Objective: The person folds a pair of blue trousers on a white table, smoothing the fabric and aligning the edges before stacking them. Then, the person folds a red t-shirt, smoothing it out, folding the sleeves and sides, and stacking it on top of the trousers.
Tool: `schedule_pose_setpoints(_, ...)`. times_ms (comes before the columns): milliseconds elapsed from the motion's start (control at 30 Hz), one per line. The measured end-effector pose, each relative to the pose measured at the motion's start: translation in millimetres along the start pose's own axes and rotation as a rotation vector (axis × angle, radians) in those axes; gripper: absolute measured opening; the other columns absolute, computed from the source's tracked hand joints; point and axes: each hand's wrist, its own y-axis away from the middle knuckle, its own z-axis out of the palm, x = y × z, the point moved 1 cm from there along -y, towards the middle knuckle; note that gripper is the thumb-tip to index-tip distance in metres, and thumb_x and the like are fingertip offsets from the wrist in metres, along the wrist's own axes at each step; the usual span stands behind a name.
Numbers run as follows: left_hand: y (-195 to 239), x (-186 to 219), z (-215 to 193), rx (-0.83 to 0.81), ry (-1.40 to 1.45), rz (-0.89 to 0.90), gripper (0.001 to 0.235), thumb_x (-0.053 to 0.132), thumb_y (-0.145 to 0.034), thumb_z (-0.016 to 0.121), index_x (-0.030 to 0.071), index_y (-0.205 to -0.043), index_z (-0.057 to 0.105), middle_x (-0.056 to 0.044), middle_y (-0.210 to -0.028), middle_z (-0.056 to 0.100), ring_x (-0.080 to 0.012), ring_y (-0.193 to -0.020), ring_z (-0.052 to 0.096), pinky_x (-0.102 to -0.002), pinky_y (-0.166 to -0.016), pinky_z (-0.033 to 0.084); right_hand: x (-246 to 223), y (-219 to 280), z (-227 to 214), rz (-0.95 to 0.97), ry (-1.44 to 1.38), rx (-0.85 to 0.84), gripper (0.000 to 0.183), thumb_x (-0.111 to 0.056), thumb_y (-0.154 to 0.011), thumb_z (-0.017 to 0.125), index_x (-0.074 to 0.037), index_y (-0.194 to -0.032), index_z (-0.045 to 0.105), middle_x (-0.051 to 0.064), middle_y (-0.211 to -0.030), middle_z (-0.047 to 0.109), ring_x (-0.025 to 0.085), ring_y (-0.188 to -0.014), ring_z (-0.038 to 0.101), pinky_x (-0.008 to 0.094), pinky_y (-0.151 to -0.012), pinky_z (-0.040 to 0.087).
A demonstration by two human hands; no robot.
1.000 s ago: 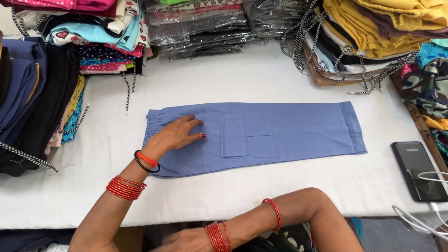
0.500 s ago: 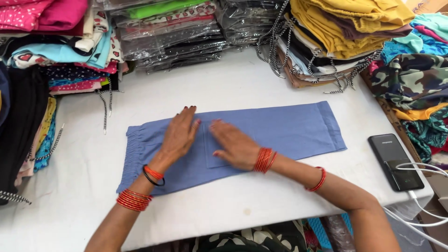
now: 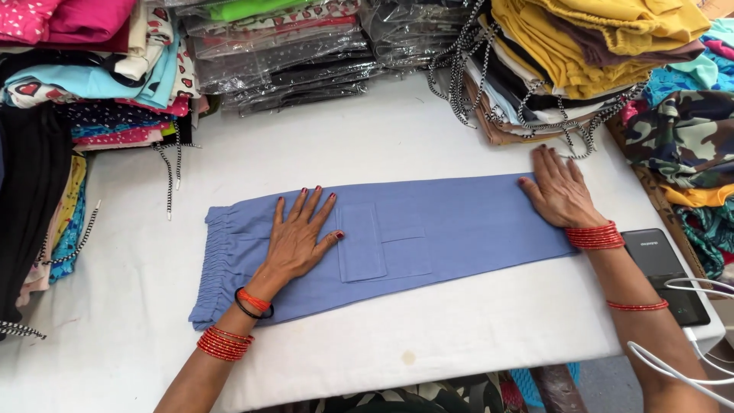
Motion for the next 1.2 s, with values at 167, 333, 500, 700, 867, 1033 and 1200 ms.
schedule_pose_setpoints(167,6,-30,-15,0.038,-0.091,-0.084,0.073,0.068,-0.096,0.035,0.027,-0.156,0.038,-0.011,-0.163,0.032,-0.0320,-0.151,0.025,-0.062,-0.120,0.005,1,6,3,0.064,0.022,0.112,0.078,-0.057,-0.104,0.032,0.000,-0.156,0.032,0.024,-0.162,0.032,0.038,-0.151,0.026,0.054,-0.121,0.021)
schedule_pose_setpoints(333,18,-99,-22,0.139,-0.235,-0.271,0.061,0.060,-0.101,0.042,0.019,-0.145,0.053,-0.015,-0.151,0.049,-0.0354,-0.141,0.042,-0.069,-0.115,0.013,-29,18,-21,0.063,0.093,0.249,0.064,-0.053,-0.105,0.044,-0.004,-0.145,0.054,0.021,-0.148,0.055,0.040,-0.135,0.050,0.052,-0.112,0.039)
schedule_pose_setpoints(500,29,-136,-44,0.120,-0.018,-0.486,0.038,0.043,-0.097,0.066,0.015,-0.121,0.073,-0.012,-0.126,0.071,-0.0341,-0.114,0.066,-0.061,-0.100,0.044,-40,14,-35,0.095,0.117,0.216,0.055,-0.056,-0.098,0.060,-0.011,-0.129,0.068,0.017,-0.120,0.067,0.034,-0.114,0.064,0.046,-0.100,0.051)
schedule_pose_setpoints(700,12,-146,-66,-0.118,0.050,-0.608,0.048,0.046,-0.076,0.085,0.020,-0.115,0.077,-0.010,-0.112,0.077,-0.0276,-0.112,0.069,-0.058,-0.110,0.038,-15,-4,-46,0.209,-0.118,-0.009,0.075,-0.064,-0.077,0.076,-0.007,-0.124,0.069,0.023,-0.108,0.072,0.037,-0.107,0.068,0.048,-0.095,0.052)
schedule_pose_setpoints(867,8,-173,-51,-0.189,0.177,-0.623,0.052,0.041,-0.068,0.091,0.015,-0.112,0.078,-0.011,-0.118,0.075,-0.0294,-0.114,0.069,-0.049,-0.105,0.048,4,-20,-43,0.287,-0.226,-0.207,0.078,-0.060,-0.069,0.084,-0.006,-0.124,0.069,0.020,-0.107,0.074,0.034,-0.100,0.073,0.046,-0.088,0.057)
schedule_pose_setpoints(1033,14,-158,-76,-0.175,0.244,-0.651,0.048,0.036,-0.074,0.088,0.012,-0.113,0.075,-0.013,-0.118,0.075,-0.0303,-0.112,0.071,-0.045,-0.097,0.055,22,-20,-35,0.222,-0.410,-0.245,0.054,-0.041,-0.075,0.087,-0.004,-0.112,0.072,0.013,-0.100,0.077,0.026,-0.096,0.071,0.042,-0.085,0.056)
schedule_pose_setpoints(1200,21,-160,-89,-0.037,0.339,-0.535,0.035,0.023,-0.079,0.084,0.009,-0.110,0.076,-0.011,-0.108,0.077,-0.0254,-0.106,0.070,-0.042,-0.093,0.052,20,-9,-52,0.207,-0.789,-0.122,0.037,-0.016,-0.081,0.084,-0.006,-0.115,0.073,0.008,-0.099,0.075,0.018,-0.091,0.068,0.031,-0.086,0.055)
